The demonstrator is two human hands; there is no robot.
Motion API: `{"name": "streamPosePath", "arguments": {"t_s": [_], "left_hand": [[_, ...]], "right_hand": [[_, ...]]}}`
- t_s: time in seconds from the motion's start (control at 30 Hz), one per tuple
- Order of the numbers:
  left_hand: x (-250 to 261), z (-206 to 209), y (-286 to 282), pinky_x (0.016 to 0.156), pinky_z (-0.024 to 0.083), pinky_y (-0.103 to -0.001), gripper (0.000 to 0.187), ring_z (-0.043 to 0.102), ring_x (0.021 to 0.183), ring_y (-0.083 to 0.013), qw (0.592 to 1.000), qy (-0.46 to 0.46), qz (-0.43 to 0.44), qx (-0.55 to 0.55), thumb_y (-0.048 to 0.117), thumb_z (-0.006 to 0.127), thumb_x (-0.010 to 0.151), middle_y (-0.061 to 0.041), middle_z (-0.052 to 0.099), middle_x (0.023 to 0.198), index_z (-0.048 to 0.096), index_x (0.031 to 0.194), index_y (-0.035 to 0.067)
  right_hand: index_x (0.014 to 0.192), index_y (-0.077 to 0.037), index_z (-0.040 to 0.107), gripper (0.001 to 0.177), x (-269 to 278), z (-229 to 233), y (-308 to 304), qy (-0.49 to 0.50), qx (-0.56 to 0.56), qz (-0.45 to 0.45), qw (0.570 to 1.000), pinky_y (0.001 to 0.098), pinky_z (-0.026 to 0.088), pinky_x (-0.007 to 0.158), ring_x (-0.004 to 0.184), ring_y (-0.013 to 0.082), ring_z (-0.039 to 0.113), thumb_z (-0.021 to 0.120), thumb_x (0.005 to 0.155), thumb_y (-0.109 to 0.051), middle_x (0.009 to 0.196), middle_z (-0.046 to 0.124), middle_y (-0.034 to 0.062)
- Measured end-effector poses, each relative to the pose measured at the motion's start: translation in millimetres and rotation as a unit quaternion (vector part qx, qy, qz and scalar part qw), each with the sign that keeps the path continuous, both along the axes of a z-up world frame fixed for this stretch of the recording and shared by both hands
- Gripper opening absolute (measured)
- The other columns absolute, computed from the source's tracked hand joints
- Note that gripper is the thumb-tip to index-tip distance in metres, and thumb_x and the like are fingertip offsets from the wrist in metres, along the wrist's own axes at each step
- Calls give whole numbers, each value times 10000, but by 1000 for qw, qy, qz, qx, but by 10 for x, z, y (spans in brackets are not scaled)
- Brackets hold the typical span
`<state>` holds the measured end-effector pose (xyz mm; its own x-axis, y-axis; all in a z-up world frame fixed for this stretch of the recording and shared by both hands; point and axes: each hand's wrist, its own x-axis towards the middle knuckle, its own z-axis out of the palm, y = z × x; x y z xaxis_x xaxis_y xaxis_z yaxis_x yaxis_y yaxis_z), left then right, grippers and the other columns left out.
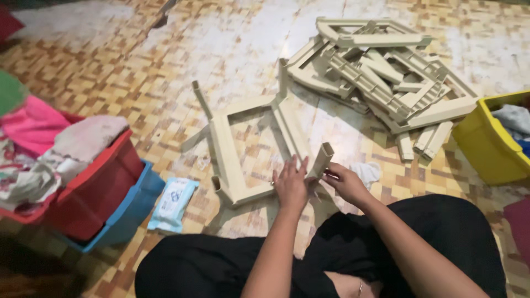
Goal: The person assembles a beige plastic stool by inserting legs into a frame and wiping the surfaces with a cloth. They handle multiple stool parts and a cleaning cloth, working on a patterned floor with storage bins nearby.
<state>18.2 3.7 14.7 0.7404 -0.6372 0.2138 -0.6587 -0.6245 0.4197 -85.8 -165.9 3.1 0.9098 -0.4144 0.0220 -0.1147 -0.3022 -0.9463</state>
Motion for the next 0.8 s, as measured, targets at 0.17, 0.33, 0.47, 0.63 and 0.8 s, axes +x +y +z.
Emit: {"name": "streamPosePath", "arguments": {"t_s": [0.17, 0.33, 0.47, 0.63, 0.8], "left_hand": [[109, 319, -57, 1122, 322, -541, 471, 466, 1386, -316, 979, 27, 54, -194, 312, 710, 912, -111, 569, 1433, 601, 1326, 113], [-23, 890, -71, 1033, 432, -471, 220, 603, 1236, -305, 954, 0, 48, -297, 293, 674, 985, -99, 693, 1256, 646, 923, 84], [-196, 1290, -143, 1059, 431, -461, 170, 607, 1204, -303, 925, -64, -10, -375, 248, 617, 1022, -104, 672, 1217, 631, 927, 108], [-544, 1591, -214, 1061, 462, -431, 114, 616, 1201, -287, 906, -83, -192, -368, 217, 654, 1018, -96, 634, 1218, 626, 993, 109], [-720, 1686, -274, 964, 551, -406, 126, 650, 1189, -298, 907, -9, -269, -324, 192, 671, 1031, -106, 642, 1257, 630, 1100, 94]], "right_hand": [[1349, -118, 641, 481, -9, 188, -782, 35, -145, -145, 978, 360, 579, 923, 1187, 250, 660, 679, 877, -32, 1343, 648, 110], [1341, -78, 630, 591, -122, 427, -1681, 67, -437, -276, 853, 519, 419, 1085, 1336, 439, 519, 805, 796, -227, 1417, 579, 237], [1404, -46, 592, 762, -104, 543, -1978, 61, -538, -305, 784, 514, 366, 1022, 1292, 470, 498, 820, 739, -339, 1408, 602, 280], [1279, -127, 671, 531, -6, 693, -1883, 247, -392, -270, 844, 501, 469, 993, 1133, 357, 607, 806, 810, -337, 1136, 721, 134], [1074, -46, 691, 525, 111, 967, -1641, 137, -408, -223, 875, 443, 538, 843, 926, 316, 649, 880, 727, -392, 968, 713, 158]]}}
